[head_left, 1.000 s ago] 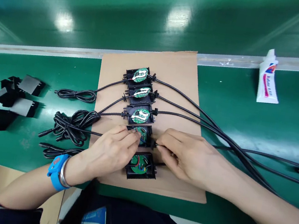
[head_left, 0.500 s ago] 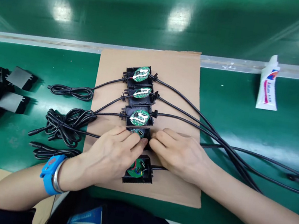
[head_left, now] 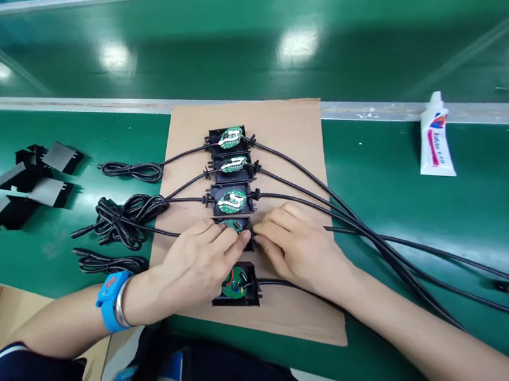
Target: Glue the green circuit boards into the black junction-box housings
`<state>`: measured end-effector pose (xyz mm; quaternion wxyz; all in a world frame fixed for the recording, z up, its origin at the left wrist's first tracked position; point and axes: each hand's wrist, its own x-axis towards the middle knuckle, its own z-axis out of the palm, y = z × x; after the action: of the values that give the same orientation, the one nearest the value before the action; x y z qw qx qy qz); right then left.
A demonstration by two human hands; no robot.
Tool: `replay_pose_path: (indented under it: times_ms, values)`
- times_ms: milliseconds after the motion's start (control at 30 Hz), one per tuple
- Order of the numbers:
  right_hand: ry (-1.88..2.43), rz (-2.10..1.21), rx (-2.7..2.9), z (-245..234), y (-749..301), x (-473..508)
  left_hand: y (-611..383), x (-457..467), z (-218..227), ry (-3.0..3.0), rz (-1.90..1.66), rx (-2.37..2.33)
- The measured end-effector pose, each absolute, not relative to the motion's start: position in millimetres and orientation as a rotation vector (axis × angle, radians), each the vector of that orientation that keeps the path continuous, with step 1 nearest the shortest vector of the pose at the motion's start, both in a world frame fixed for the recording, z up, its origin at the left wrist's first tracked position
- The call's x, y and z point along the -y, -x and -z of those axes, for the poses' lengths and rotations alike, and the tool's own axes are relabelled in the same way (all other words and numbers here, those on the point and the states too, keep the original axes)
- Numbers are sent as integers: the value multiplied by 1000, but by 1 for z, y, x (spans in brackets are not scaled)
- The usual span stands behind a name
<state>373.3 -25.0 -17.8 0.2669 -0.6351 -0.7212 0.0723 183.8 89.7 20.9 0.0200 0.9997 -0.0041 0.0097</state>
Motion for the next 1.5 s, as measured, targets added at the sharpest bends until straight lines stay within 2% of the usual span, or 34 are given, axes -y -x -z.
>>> replay_pose_path:
  times_ms: [200,367,500,667,900,1033,1267,1500]
  values:
    - [1695,-102,2007,17,-368,27,-181,-82,-20,-3116,-57,-1]
    - [1633,-242,1997,-3,-380,32,-170,-94,-42,-2891,-28,-13]
    - [1784,-66,1863,9,-400,7,-174,-127,-46,-2915,-137,-390]
    - [1799,-96,1799,29,-404,-3,-180,-155,-29,-2963,36,-541]
    - [1673,-180,1958,-19,-393,19,-169,-151,-48,-2633,36,-555]
    - [1694,-216,2080,-39,-393,12,-171,-148,-50,-2663,40,-536]
    - [1870,-276,2266,-43,-387,-11,-178,-143,-38,-2911,15,-499]
    - [1984,-484,2345,-45,-378,-27,-184,-137,-32,-3052,-1,-438]
